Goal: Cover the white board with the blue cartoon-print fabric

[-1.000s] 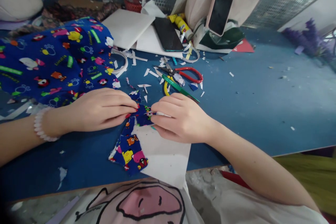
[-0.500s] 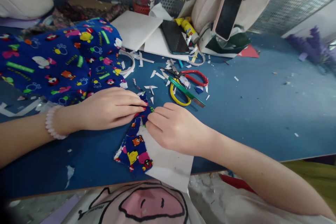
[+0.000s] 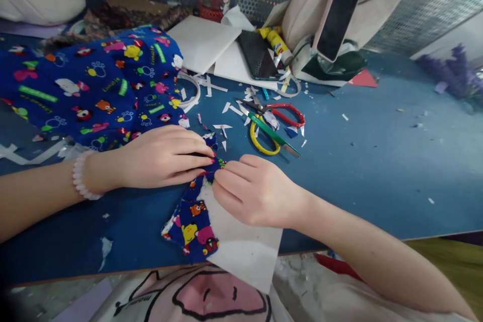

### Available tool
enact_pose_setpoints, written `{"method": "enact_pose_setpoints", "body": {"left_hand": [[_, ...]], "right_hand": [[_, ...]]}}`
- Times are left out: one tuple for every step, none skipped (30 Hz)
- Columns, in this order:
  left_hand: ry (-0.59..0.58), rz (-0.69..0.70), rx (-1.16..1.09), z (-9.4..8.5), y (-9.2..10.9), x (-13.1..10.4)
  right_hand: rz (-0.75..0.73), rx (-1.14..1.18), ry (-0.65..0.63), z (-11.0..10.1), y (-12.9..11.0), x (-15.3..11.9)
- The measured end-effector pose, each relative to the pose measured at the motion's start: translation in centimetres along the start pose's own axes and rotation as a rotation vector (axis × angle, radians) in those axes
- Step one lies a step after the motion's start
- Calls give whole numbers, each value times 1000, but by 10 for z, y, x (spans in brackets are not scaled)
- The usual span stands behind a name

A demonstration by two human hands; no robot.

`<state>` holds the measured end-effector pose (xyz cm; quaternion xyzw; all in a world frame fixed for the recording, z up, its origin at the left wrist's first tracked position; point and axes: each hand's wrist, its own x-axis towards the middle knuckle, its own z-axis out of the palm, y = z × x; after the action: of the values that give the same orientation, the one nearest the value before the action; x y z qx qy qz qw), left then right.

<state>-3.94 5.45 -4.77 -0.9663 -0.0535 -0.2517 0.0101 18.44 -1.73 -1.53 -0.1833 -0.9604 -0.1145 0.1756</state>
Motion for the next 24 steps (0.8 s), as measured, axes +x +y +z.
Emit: {"method": "enact_pose_setpoints", "body": {"left_hand": [[-3,0,2,0,0,0],[-8,-1,3,0,0,0],[-15,-3,2,0,0,0],[-20,-3,-1,0,0,0],[-23,-3,-6,0,0,0],[-26,-3,-13,0,0,0],[-29,-4,-20,0,0,0],[-31,-5,-28,0,0,0],[-31,-7,-36,0,0,0],[-32,-9,-43,0,0,-1],[-33,-11,-49,0,0,-1],[-33,-14,-54,0,0,-1],[-33,-16,-58,1,0,-1],[-33,-17,-59,1,0,-1],[-34,-18,-59,1,0,-1],[-35,-18,-58,1,-1,-1],[-36,-17,-58,1,-1,-1],[-35,-15,-59,1,0,-1],[-34,-14,-60,1,0,-1],[-31,-13,-61,1,0,-1],[-30,-13,-62,1,0,-1],[-30,-14,-63,1,0,-1],[-31,-14,-63,1,0,-1],[-34,-15,-65,1,0,-1]], "right_hand": [[-3,2,11,0,0,0],[-6,5,24,0,-1,0],[-7,9,36,0,-1,-1],[-7,13,47,-1,-1,-1],[-6,18,60,-2,-1,-1],[-3,21,70,-3,-1,-2],[-2,21,76,-3,-1,-2],[-3,19,78,-4,-1,-2],[-6,13,76,-4,-1,-2],[-10,7,68,-4,-1,-1],[-15,1,56,-4,-2,-1],[-22,-1,42,-3,-2,-1],[-28,-2,28,-2,-3,-1],[-31,1,16,-1,-4,0],[-32,3,10,0,-4,0],[-31,6,9,1,-5,0],[-28,8,10,1,-6,1],[-22,9,10,2,-6,1],[-17,9,10,2,-7,1],[-14,8,8,2,-7,1],[-11,6,6,2,-8,1],[-8,1,3,2,-8,1],[-2,-4,1,2,-8,1],[7,-8,-5,2,-8,1]]}}
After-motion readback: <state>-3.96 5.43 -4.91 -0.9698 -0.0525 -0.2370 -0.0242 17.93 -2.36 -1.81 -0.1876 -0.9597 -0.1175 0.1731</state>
